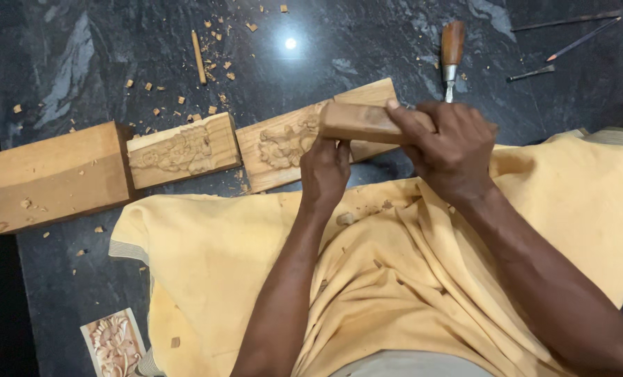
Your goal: The person carves a wooden block using a chisel and a wooden mallet. They repeatedly strike the chisel to shape the wood, creating a detailed relief pattern.
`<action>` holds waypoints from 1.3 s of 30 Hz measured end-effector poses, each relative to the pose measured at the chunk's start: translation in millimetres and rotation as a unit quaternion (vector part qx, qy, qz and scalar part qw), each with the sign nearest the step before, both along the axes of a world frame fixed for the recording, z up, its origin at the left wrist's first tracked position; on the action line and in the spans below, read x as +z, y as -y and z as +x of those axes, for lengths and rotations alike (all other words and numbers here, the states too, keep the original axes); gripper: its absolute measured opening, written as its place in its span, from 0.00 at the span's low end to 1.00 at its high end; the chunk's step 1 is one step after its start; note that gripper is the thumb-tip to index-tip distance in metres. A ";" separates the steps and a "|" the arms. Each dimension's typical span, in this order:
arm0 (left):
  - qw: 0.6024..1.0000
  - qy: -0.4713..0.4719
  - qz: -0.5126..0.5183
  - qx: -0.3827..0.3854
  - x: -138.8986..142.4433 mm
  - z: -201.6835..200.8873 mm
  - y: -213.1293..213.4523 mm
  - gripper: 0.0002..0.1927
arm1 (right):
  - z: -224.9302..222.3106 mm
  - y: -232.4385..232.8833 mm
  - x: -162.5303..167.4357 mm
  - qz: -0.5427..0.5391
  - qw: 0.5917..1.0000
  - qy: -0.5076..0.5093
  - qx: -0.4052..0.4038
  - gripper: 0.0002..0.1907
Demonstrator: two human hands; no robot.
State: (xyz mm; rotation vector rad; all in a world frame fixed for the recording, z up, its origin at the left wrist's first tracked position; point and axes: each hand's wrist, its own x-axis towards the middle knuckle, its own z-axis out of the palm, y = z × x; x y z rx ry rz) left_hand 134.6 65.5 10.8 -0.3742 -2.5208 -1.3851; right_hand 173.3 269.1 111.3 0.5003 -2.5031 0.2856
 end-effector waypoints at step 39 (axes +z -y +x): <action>0.928 0.147 0.341 0.035 -5.0 -38.2 38.9 0.15 | -43.5 -1.9 -69.8 -0.482 0.771 0.379 -0.172 0.23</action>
